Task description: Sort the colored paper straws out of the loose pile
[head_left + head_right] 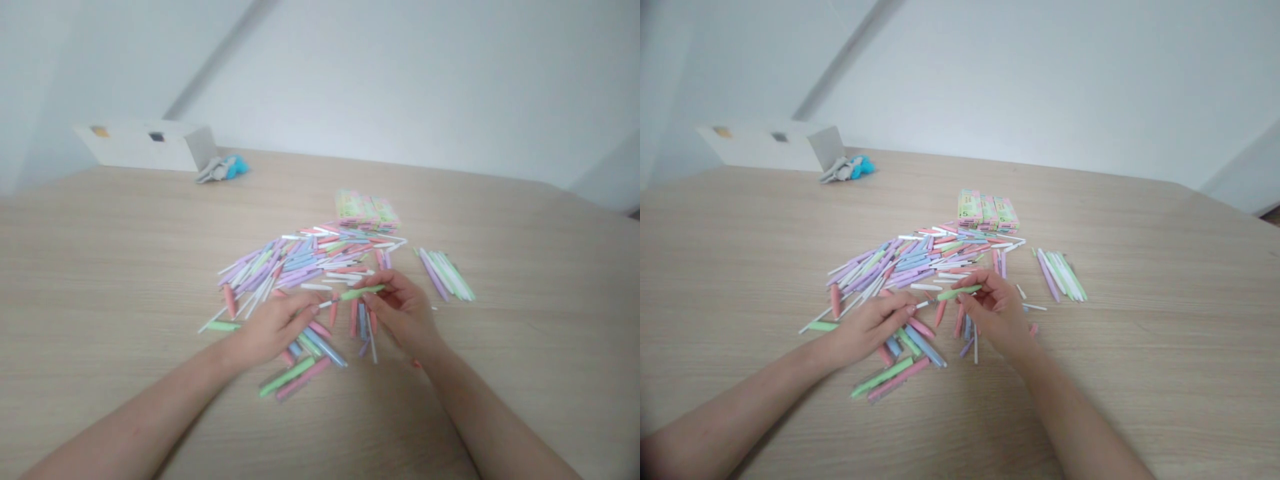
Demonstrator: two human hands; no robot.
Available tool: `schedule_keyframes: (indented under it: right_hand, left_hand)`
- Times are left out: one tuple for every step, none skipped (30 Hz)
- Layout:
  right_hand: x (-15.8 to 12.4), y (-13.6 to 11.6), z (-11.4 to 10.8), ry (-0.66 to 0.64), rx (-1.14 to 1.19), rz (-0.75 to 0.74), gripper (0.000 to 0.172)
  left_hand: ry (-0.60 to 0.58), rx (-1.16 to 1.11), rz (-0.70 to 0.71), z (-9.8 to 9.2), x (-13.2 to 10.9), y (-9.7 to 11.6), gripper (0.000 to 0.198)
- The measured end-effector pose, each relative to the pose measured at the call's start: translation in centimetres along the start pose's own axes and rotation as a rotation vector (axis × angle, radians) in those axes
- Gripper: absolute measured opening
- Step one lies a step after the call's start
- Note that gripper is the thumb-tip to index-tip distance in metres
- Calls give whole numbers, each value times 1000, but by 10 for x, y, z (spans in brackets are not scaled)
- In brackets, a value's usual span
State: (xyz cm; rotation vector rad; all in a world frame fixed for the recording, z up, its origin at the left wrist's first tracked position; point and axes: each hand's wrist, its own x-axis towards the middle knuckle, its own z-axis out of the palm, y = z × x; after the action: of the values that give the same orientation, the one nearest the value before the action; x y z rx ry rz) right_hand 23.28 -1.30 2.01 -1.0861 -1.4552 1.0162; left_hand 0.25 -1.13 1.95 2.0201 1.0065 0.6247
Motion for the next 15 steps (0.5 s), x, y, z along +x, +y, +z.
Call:
schedule_keyframes:
  right_hand:
    - [0, -1, 0, -3, -13, -12, 12]
    - [0, -2, 0, -6, -21, -26, 12]
    - [0, -3, 1, -13, -29, -38, 12]
    - [0, -4, 1, -22, -36, -45, 12]
    - [0, -4, 2, -31, -39, -48, 12]
    - [0, -5, 2, -37, -40, -47, 12]
    - [0, -5, 2, -39, -38, -47, 12]
    - [0, -5, 3, -41, -33, -46, 11]
    - [-1, -5, 3, -41, -26, -44, 11]
    - [-1, -6, 3, -43, -17, -38, 11]
    - [-1, -6, 4, -52, -5, -23, 11]
    - [-2, -5, 4, -71, 10, -4, 11]
    - [-2, -4, 5, -95, 28, 14, 12]
    - [-2, -3, 5, -121, 42, 29, 13]
    - [-3, -1, 6, -148, 44, 42, 14]
  left_hand:
    - [-6, 0, -1, 0, 0, 0, 34]
    - [-14, 0, -1, 0, 0, 0, 34]
    - [-23, 0, -2, 0, 0, -1, 33]
    - [-34, -1, -3, 0, 0, -1, 33]
    - [-44, -4, -5, 0, 0, -2, 33]
    - [-55, -7, -11, 0, -1, -3, 32]
    - [-66, -10, -18, 1, -1, -3, 32]
    - [-72, -10, -25, 1, -1, -3, 32]
    - [-76, -8, -28, 1, -1, -3, 32]
    - [-77, -5, -27, 1, -1, -3, 32]
    - [-75, -1, -22, 0, -1, -2, 31]
    - [-75, 4, -17, 0, -1, -1, 30]
    - [-76, 7, -14, 0, -1, -1, 29]
    - [-81, 12, -14, 0, -1, 0, 29]
    - [-85, 19, -16, 0, -1, 1, 28]
